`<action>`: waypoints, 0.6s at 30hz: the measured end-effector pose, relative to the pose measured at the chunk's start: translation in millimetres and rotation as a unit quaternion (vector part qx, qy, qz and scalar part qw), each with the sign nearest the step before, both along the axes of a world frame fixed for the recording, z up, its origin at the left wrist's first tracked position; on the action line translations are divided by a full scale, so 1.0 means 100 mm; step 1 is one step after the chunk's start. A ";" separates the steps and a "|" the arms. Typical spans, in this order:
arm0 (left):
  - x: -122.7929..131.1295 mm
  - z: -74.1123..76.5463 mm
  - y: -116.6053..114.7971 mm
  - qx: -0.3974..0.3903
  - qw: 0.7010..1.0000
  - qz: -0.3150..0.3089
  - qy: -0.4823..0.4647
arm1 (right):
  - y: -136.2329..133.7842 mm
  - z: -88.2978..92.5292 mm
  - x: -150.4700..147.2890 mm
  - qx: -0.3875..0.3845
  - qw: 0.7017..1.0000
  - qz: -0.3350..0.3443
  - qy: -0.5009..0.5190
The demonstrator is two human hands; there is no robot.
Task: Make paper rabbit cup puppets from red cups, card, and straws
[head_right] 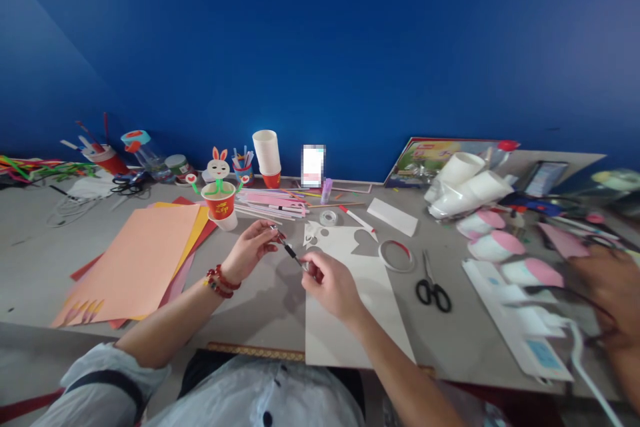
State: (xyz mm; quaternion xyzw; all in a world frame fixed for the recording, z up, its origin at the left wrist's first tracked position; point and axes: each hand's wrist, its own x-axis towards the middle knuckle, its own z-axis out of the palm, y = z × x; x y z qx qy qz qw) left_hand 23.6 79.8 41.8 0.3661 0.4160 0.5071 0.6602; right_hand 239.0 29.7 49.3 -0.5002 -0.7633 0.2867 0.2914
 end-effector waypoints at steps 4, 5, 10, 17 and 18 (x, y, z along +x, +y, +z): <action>0.02 0.01 -0.04 0.014 1.000 -0.012 0.011 | -0.02 0.00 0.01 0.004 1.000 -0.001 0.008; 0.03 0.01 -0.06 0.021 0.999 -0.016 0.019 | -0.02 -0.01 0.01 0.007 1.000 0.000 0.009; 0.05 -0.08 -0.15 0.096 0.991 -0.052 0.082 | -0.03 -0.04 0.05 0.030 0.999 0.010 0.022; -0.17 0.00 -0.26 0.155 0.927 -0.263 0.219 | -0.09 -0.01 0.13 -0.002 0.998 0.055 -0.002; -0.19 0.03 -0.27 0.165 0.912 -0.275 0.257 | -0.09 0.00 0.13 -0.004 0.998 0.061 -0.007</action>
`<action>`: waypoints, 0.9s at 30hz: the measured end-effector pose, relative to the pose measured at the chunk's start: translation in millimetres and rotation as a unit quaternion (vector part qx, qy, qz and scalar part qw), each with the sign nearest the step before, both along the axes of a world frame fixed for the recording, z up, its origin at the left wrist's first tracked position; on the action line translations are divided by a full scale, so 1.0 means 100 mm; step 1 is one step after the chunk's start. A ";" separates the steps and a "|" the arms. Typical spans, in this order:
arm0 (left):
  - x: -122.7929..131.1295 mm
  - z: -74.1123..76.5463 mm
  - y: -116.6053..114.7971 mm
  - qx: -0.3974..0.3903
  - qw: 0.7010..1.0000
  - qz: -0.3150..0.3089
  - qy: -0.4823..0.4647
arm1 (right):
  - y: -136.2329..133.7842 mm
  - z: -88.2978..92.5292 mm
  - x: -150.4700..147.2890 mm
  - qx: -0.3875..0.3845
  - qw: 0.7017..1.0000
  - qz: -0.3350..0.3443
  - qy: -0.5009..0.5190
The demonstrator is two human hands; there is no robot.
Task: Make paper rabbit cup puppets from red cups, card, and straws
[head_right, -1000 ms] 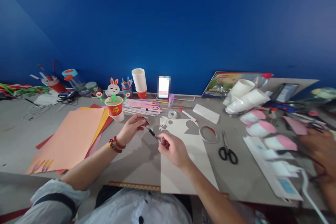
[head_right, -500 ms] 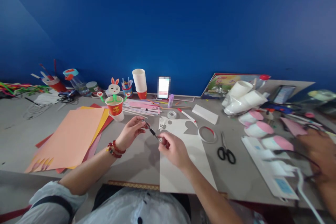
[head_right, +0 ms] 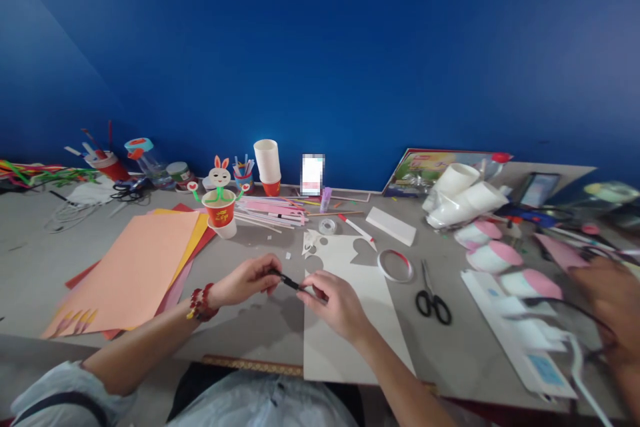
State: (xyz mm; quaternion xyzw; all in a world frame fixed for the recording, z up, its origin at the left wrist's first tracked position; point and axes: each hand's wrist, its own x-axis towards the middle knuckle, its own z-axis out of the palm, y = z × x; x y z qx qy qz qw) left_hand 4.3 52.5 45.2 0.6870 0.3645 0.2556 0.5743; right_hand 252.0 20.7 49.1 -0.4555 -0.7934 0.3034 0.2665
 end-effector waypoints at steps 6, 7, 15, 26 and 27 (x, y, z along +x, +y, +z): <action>-0.04 0.07 0.00 0.154 0.975 -0.062 0.147 | 0.04 -0.01 -0.02 0.003 1.000 0.022 -0.005; -0.04 0.06 0.00 0.172 0.971 -0.063 0.155 | 0.05 -0.02 -0.03 0.004 1.000 0.024 -0.003; 0.01 -0.04 -0.02 0.181 0.974 -0.051 0.127 | 0.04 -0.12 -0.06 -0.011 0.999 0.008 0.035; 0.00 -0.17 0.09 0.173 0.978 -0.053 0.104 | 0.16 -0.07 0.03 0.012 0.998 0.049 -0.039; -0.01 -0.18 0.17 0.206 0.971 -0.032 0.116 | 0.21 -0.07 0.07 0.020 0.997 0.047 -0.049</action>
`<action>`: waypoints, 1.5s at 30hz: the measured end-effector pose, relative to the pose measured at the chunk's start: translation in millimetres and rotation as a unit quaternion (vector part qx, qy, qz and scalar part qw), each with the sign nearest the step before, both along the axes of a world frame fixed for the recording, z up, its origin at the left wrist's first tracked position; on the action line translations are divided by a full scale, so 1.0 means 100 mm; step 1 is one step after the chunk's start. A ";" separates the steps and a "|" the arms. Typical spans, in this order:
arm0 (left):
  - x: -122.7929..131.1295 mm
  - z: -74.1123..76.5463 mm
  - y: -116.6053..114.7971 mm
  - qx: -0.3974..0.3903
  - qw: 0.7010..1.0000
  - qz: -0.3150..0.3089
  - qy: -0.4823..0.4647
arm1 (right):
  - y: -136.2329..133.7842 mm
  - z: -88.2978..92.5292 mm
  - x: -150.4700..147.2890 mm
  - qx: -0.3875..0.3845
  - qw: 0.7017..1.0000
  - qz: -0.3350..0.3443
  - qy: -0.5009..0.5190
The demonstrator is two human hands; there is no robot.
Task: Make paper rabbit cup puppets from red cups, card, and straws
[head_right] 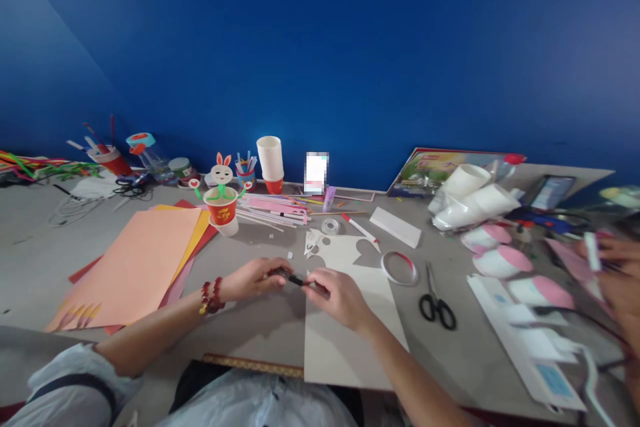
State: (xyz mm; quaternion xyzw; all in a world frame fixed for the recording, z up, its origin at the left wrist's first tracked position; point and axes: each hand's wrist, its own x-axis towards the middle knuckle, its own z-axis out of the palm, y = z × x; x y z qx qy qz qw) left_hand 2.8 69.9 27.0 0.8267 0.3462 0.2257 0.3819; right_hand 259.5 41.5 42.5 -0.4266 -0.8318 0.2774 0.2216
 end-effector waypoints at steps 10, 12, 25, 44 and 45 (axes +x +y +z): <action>0.07 -0.22 1.19 0.227 0.926 0.245 0.178 | 0.77 -0.26 0.85 0.158 0.905 -0.362 -0.158; 0.13 -0.27 1.27 0.235 0.916 0.248 0.213 | 0.86 -0.32 0.88 0.151 0.900 -0.364 -0.184; 0.10 -0.32 1.30 0.260 0.902 0.217 0.270 | 0.80 -0.23 0.51 0.154 0.943 -0.273 -0.110; 0.32 0.11 0.43 0.254 0.965 0.006 -0.059 | 0.44 -0.06 -0.03 -0.264 0.882 -0.137 0.365; 0.31 0.13 0.39 0.244 0.967 0.010 -0.065 | 0.44 -0.03 0.08 -0.275 0.867 -0.153 0.386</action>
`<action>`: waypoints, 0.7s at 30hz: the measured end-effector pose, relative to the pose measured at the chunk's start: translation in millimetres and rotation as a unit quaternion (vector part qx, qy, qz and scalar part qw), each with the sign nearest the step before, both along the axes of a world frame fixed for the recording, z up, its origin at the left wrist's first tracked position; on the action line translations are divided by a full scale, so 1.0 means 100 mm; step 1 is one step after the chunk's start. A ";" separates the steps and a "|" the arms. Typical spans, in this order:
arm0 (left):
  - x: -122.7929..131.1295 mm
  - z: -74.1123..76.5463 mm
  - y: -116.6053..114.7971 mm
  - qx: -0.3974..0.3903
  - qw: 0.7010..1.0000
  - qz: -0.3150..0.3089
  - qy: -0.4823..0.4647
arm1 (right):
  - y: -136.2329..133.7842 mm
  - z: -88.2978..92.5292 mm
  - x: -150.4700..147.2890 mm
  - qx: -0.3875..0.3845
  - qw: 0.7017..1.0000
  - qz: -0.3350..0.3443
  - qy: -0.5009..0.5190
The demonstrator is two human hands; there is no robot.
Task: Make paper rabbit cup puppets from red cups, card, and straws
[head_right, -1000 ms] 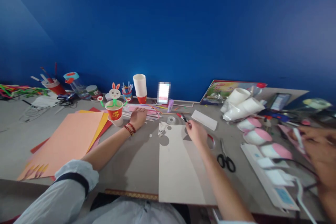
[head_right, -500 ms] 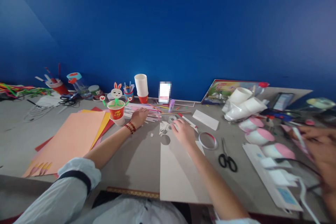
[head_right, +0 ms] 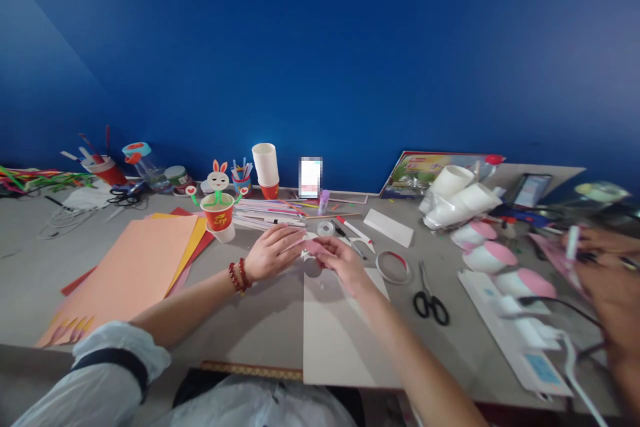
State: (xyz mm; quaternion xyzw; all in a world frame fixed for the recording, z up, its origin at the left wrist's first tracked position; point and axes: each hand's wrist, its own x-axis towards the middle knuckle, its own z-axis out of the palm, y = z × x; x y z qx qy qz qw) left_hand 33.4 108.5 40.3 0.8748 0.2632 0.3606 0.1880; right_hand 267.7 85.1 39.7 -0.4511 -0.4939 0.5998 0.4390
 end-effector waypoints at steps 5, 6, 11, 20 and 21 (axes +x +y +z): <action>-0.19 0.05 -0.21 -0.029 0.999 -0.022 0.034 | 0.35 0.17 0.75 0.097 0.961 -0.256 0.032; -0.22 0.03 -0.25 -0.022 0.998 -0.029 0.047 | 0.49 0.19 0.89 0.135 0.942 -0.306 0.038; -0.30 -0.07 -0.35 0.079 0.991 -0.039 0.097 | 1.19 0.04 1.15 0.162 0.919 -0.357 -0.033; -0.40 -0.22 -0.44 0.142 0.971 0.027 0.190 | 1.77 -0.50 0.99 0.072 0.921 -0.275 -0.267; -0.40 -0.24 -0.44 0.135 0.971 0.027 0.194 | 1.79 -0.51 0.99 0.068 0.918 -0.269 -0.285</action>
